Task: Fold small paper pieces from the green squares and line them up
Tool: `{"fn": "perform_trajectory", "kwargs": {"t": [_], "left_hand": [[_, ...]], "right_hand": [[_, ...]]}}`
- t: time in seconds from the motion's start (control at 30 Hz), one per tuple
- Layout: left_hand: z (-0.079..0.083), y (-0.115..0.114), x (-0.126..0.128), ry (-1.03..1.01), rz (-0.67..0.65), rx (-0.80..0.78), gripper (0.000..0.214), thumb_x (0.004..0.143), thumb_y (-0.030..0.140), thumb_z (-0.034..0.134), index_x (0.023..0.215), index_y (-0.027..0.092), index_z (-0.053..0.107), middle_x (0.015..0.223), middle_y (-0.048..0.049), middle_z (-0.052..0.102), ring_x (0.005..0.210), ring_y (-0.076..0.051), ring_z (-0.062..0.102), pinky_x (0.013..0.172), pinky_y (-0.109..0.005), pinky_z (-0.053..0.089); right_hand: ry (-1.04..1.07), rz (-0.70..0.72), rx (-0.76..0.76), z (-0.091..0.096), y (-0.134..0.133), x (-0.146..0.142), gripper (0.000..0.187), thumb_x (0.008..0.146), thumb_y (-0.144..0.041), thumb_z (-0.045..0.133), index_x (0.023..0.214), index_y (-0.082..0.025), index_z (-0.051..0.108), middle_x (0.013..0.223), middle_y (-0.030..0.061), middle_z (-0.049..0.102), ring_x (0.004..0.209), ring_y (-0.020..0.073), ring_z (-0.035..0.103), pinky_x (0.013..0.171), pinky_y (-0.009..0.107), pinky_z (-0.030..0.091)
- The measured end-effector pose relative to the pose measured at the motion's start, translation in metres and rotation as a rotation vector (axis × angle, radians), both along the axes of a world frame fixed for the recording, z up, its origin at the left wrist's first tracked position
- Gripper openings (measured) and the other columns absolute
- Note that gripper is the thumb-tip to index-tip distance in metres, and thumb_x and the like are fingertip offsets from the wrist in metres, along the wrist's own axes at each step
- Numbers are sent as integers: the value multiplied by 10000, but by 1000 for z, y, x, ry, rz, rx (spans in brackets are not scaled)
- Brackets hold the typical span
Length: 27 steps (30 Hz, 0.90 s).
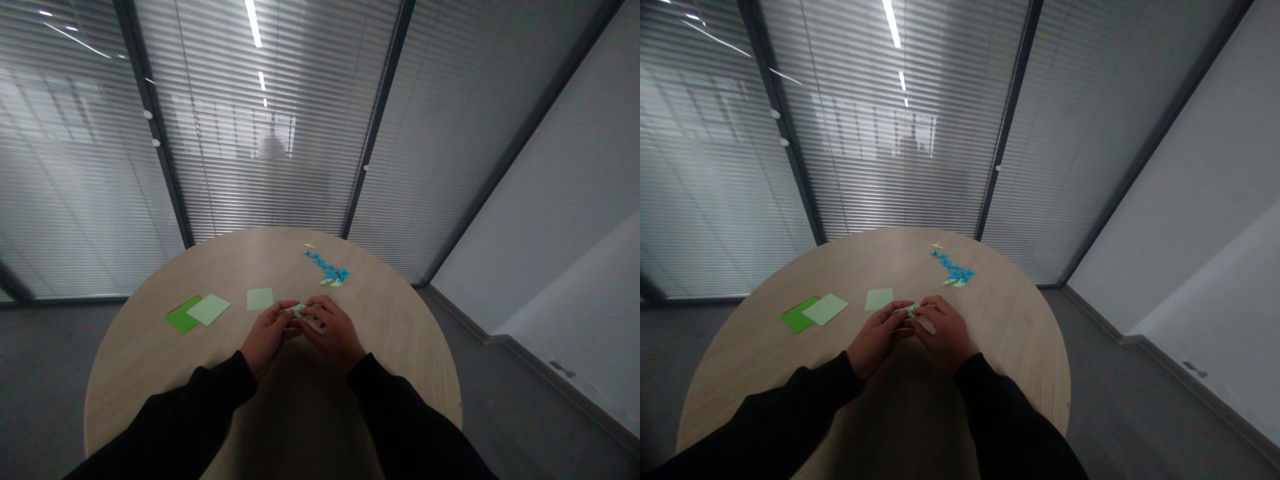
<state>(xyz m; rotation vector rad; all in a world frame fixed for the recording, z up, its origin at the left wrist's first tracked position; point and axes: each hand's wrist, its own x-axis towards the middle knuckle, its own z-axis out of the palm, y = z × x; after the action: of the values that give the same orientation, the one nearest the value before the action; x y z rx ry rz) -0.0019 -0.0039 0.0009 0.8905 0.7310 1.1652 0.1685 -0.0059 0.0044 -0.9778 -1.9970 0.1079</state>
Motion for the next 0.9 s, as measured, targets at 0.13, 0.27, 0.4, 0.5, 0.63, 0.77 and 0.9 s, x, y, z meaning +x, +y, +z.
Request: {"fn": "perform_trajectory", "kwargs": {"t": [0.13, 0.27, 0.4, 0.5, 0.63, 0.77, 0.9], "left_hand": [[-3, 1, 0, -4, -77, 33, 435, 771, 383, 782, 1131, 162, 679, 1011, -84, 733, 841, -169, 679, 851, -335, 526], [-6, 2, 1, -5, -101, 52, 441, 812, 434, 738, 1158, 162, 704, 1037, -108, 743, 901, -202, 687, 868, -349, 512], [-9, 3, 1, -35, -112, 59, 444, 816, 440, 733, 1163, 163, 710, 1067, -118, 743, 938, -219, 688, 876, -359, 507], [-11, 4, 1, -42, -108, 58, 441, 809, 428, 745, 1162, 166, 715, 1091, -119, 739, 948, -222, 687, 886, -363, 506], [-8, 4, 0, -89, -103, 1, 456, 799, 416, 763, 1161, 144, 712, 1045, -120, 746, 907, -209, 691, 893, -363, 503], [-2, 1, -1, -129, -109, -44, 423, 779, 375, 791, 1119, 133, 722, 1015, -105, 747, 877, -180, 688, 875, -325, 505], [1, -1, -2, -132, -114, -65, 425, 801, 377, 775, 1146, 138, 709, 901, -78, 745, 820, -164, 691, 807, -295, 518]], "right_hand": [[-110, -89, 105, -1, -1, -1, 154, 896, -240, 680, 1036, -234, 744, 1140, 99, 657, 1017, 230, 613, 871, 369, 532], [-317, -165, 251, 7, -6, -4, 133, 933, -220, 638, 999, -249, 749, 1140, 91, 686, 1039, 254, 570, 902, 406, 497], [-418, -210, 327, 9, -8, -6, 157, 956, -190, 595, 1058, -208, 713, 1136, 99, 697, 1051, 269, 554, 898, 425, 464], [-469, -213, 351, 6, -8, -5, 155, 965, -174, 576, 1050, -196, 704, 1108, 91, 710, 998, 266, 561, 853, 410, 454], [-479, -206, 382, 6, -9, -5, 140, 964, -160, 574, 1011, -184, 704, 1035, 76, 729, 905, 246, 572, 807, 398, 436], [-424, -189, 392, 9, -11, -6, 150, 972, -160, 561, 986, -205, 703, 1018, 56, 739, 901, 230, 587, 834, 392, 420], [-289, -178, 351, 8, -11, -5, 140, 969, -191, 574, 882, -209, 682, 960, 47, 741, 883, 218, 600, 842, 382, 418]]}}
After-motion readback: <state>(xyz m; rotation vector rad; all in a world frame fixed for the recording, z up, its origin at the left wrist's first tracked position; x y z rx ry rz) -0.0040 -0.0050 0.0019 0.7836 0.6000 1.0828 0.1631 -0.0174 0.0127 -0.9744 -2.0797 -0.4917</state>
